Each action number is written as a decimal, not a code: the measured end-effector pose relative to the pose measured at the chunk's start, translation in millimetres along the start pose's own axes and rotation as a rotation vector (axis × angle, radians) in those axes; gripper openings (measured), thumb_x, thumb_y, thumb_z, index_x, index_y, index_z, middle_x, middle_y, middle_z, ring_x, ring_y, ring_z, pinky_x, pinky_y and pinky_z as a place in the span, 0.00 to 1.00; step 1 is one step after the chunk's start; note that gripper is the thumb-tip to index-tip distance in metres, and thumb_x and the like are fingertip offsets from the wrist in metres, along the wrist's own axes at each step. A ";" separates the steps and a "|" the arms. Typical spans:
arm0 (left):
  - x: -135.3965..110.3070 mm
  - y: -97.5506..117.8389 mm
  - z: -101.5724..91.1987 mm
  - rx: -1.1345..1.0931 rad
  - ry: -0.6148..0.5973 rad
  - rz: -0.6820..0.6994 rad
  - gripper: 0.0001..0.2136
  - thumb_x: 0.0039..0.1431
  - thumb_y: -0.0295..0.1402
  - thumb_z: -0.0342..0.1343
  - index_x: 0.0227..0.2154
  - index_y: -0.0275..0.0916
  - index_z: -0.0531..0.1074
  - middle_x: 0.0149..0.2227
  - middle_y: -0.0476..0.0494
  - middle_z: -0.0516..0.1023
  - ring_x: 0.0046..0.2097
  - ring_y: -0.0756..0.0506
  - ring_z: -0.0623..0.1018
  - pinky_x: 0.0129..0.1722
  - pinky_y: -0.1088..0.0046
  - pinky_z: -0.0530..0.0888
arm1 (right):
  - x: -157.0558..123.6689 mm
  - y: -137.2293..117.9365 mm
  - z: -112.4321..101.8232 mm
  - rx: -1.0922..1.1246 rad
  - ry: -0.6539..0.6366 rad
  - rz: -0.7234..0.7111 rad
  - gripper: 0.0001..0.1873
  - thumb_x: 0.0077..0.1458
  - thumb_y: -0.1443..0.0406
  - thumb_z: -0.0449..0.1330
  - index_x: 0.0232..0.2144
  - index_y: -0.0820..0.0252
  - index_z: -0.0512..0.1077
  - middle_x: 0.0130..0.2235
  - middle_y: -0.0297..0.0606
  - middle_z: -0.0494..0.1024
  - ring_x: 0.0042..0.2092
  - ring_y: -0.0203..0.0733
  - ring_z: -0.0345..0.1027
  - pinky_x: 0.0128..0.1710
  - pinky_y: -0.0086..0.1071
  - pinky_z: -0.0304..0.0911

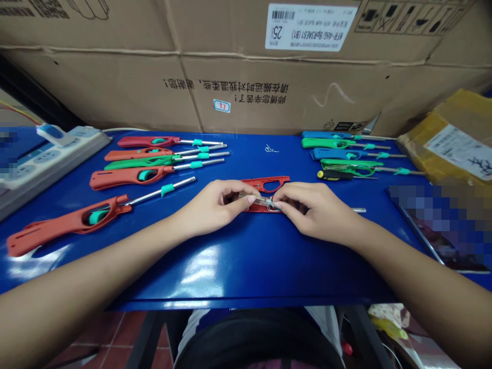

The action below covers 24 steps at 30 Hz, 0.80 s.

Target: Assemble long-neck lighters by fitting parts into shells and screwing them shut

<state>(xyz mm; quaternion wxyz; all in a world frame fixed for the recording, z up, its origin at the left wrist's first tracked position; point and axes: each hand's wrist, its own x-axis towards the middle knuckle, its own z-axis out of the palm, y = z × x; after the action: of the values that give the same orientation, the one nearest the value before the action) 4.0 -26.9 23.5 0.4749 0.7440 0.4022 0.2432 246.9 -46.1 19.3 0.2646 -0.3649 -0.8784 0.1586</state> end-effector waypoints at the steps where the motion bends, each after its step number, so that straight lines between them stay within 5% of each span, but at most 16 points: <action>1: -0.1 0.5 -0.3 0.003 0.003 -0.001 0.15 0.65 0.40 0.56 0.45 0.34 0.81 0.44 0.40 0.84 0.42 0.44 0.81 0.44 0.70 0.75 | 0.1 0.2 -0.1 0.006 0.006 0.015 0.07 0.63 0.70 0.57 0.36 0.60 0.75 0.32 0.36 0.78 0.31 0.36 0.69 0.32 0.29 0.62; 12: -1.0 10.4 -3.6 -0.013 0.064 -0.011 0.12 0.65 0.38 0.58 0.41 0.35 0.82 0.36 0.44 0.84 0.34 0.49 0.78 0.36 0.75 0.73 | 0.1 3.1 -1.1 -0.041 0.075 0.016 0.05 0.64 0.69 0.59 0.39 0.58 0.76 0.34 0.37 0.80 0.30 0.35 0.68 0.30 0.30 0.62; 17: -1.4 15.2 -4.4 -0.003 0.077 -0.020 0.12 0.64 0.37 0.59 0.39 0.35 0.82 0.24 0.49 0.76 0.26 0.51 0.71 0.27 0.77 0.68 | -0.7 4.6 -1.1 -0.061 0.087 0.005 0.05 0.65 0.69 0.59 0.39 0.58 0.76 0.35 0.37 0.79 0.30 0.36 0.67 0.30 0.30 0.60; 24: -1.8 16.8 -5.1 -0.021 0.096 -0.030 0.10 0.63 0.36 0.59 0.38 0.35 0.82 0.20 0.53 0.71 0.23 0.53 0.67 0.27 0.77 0.67 | 0.1 3.2 -1.9 -0.038 0.104 0.001 0.06 0.65 0.68 0.59 0.37 0.58 0.76 0.35 0.37 0.79 0.31 0.36 0.68 0.31 0.30 0.61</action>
<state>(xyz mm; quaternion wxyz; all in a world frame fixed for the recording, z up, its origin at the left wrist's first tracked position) 5.4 -29.5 40.9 0.4665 0.7204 0.4331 0.2754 249.7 -43.7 19.3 0.3028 -0.3780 -0.8662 0.1228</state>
